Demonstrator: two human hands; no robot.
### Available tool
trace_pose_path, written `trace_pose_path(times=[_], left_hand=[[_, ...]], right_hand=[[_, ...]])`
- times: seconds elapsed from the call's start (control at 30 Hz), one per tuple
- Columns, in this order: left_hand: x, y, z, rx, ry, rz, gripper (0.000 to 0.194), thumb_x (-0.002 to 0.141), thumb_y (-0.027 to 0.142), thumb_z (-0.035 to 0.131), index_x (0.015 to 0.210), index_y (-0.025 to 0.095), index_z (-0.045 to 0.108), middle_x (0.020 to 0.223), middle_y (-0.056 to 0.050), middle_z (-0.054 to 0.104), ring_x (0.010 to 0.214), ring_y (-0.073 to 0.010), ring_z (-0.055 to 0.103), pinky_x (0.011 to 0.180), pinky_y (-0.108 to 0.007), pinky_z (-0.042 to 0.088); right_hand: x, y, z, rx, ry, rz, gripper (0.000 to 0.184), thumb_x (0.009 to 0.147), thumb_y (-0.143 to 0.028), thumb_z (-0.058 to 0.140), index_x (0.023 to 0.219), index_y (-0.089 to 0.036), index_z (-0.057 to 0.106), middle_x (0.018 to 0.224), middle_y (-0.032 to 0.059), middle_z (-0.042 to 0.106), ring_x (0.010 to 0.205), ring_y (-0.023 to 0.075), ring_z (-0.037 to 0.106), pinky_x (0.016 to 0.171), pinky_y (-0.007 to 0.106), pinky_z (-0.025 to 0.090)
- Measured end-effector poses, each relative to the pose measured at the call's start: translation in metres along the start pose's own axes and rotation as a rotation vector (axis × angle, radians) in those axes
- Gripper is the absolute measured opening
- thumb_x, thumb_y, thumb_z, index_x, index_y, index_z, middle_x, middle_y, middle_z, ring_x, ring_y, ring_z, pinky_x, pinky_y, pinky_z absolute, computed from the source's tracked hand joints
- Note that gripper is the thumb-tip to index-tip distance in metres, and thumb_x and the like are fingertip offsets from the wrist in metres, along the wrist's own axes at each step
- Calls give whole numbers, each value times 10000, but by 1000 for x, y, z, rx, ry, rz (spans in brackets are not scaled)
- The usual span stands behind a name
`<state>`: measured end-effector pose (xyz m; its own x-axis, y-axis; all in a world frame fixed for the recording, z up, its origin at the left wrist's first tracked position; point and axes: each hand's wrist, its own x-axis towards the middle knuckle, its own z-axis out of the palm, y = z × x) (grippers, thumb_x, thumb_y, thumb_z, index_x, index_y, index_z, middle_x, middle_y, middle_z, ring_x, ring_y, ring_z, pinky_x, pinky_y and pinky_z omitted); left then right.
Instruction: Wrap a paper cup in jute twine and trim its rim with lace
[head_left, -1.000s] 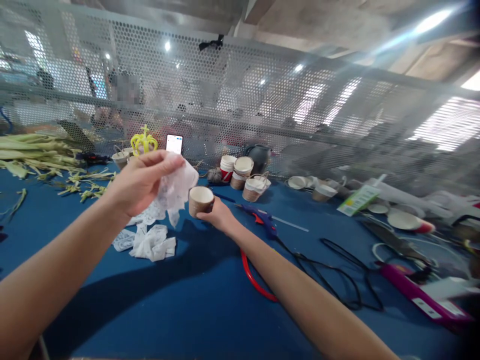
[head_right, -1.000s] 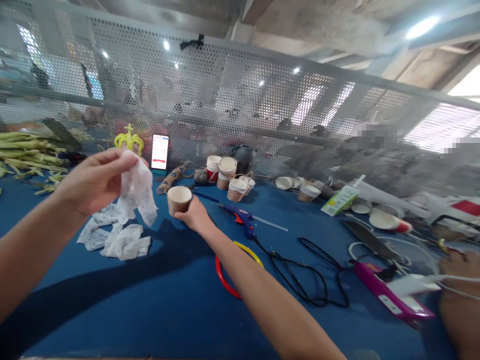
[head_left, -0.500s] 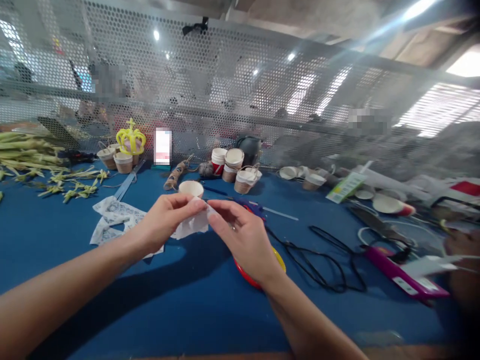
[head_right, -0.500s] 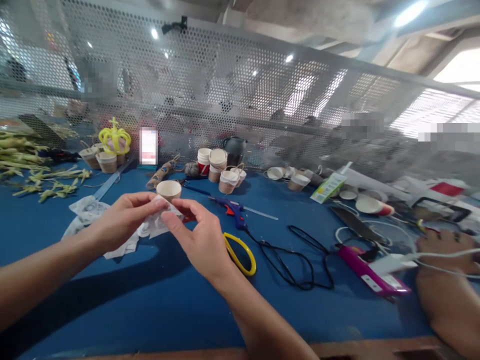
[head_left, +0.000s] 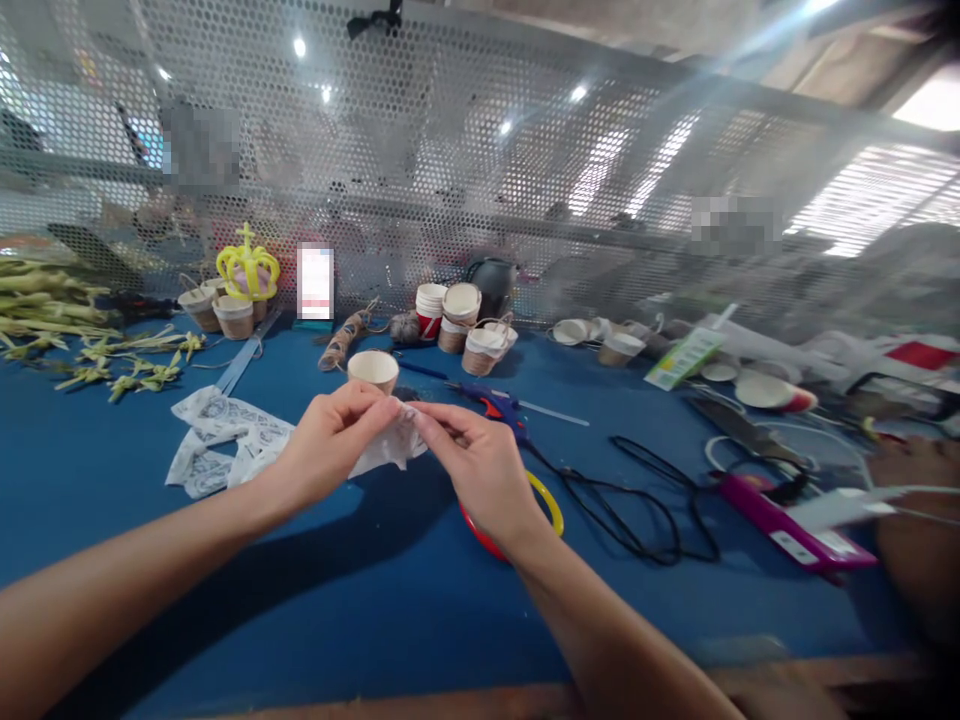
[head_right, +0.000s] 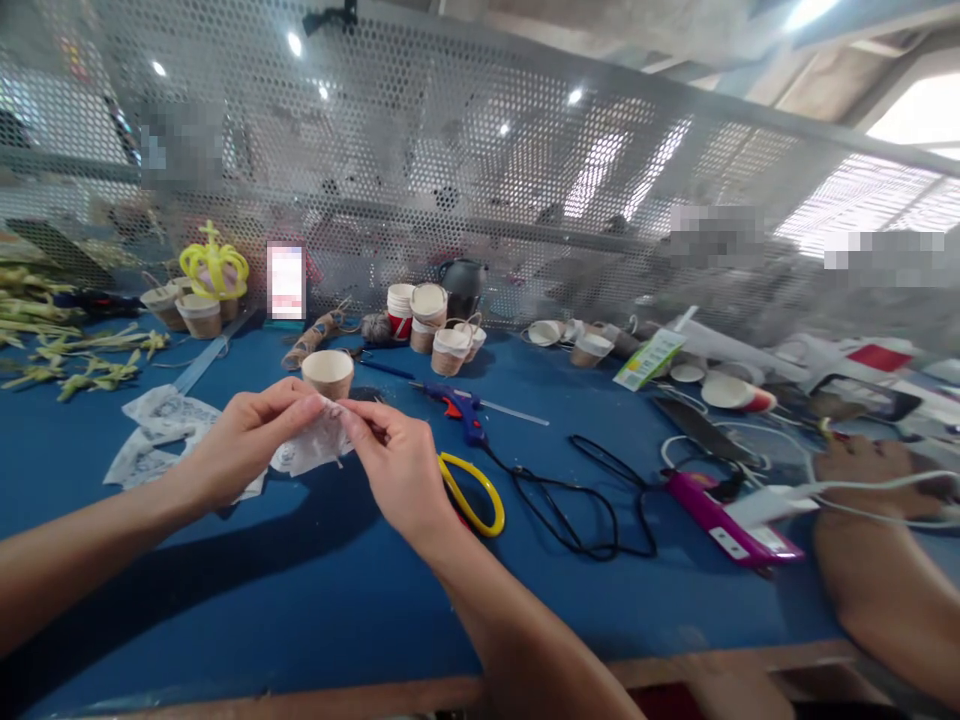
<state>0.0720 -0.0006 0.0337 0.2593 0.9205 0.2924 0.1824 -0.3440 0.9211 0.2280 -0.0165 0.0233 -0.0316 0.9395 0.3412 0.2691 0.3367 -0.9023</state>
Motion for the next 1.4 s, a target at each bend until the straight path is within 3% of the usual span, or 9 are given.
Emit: trace_pose_path(times=[0.17,0.3,0.43,0.53,0.67,0.8,0.93,1.1,1.4], left_hand=[[5,5,-11,40,-153,-22,247,770,327,545,628,141,625,689,-8,542,665,-131,474,598,-236,361],[6,14,-20,128,-265,81,208,766,292,563,661,143,663,655,-6,557,627,-122,477,565,-220,361],[5,19,-25,260,-289,224,162,774,254,565,707,157,678,675,-11,562,625,-118,498,578,-214,375],[5,15,-24,338,-312,243,157,777,252,567,681,151,637,655,-7,552,618,-117,491,578,-218,372],[7,8,-22,297,-318,176,135,737,277,612,721,153,560,644,16,521,588,-108,470,552,-218,370],[13,7,-28,163,-345,93,233,709,326,633,831,161,521,713,7,553,652,-126,517,605,-233,414],[21,2,-40,287,-453,70,236,790,372,524,879,161,579,779,-20,601,710,-141,536,647,-238,411],[29,-7,-49,384,-488,4,308,807,422,475,689,151,563,597,17,520,558,-106,465,525,-199,354],[25,-5,-46,336,-449,-114,223,744,353,523,614,175,484,478,60,419,397,-73,380,393,-168,275]], right_hand=[[-2,-3,0,-19,-21,-20,240,792,-316,565,963,-178,661,868,47,708,746,171,644,668,303,527],[-4,-6,0,-50,-53,-37,215,800,-338,552,873,-174,671,797,37,689,696,154,617,641,277,502],[-5,-9,1,-83,-88,-45,201,784,-338,569,776,-166,671,678,10,639,607,130,569,570,244,462],[-5,-10,2,-60,-124,-20,178,775,-322,579,752,-167,664,670,6,640,599,122,564,558,232,451],[-4,-6,2,-47,-128,6,160,768,-311,586,712,-173,645,639,-1,631,565,112,544,530,228,443],[-1,-3,0,-34,-62,8,158,763,-318,589,718,-172,630,618,-4,615,534,106,529,521,232,447],[0,-3,-1,17,-34,-3,156,771,-334,578,748,-183,610,656,5,645,588,127,581,584,261,493],[2,-2,-2,28,16,12,156,778,-335,574,760,-181,593,648,7,648,609,133,602,615,269,500],[2,5,1,156,17,15,165,784,-348,573,798,-184,584,680,5,649,635,141,621,633,285,504]])
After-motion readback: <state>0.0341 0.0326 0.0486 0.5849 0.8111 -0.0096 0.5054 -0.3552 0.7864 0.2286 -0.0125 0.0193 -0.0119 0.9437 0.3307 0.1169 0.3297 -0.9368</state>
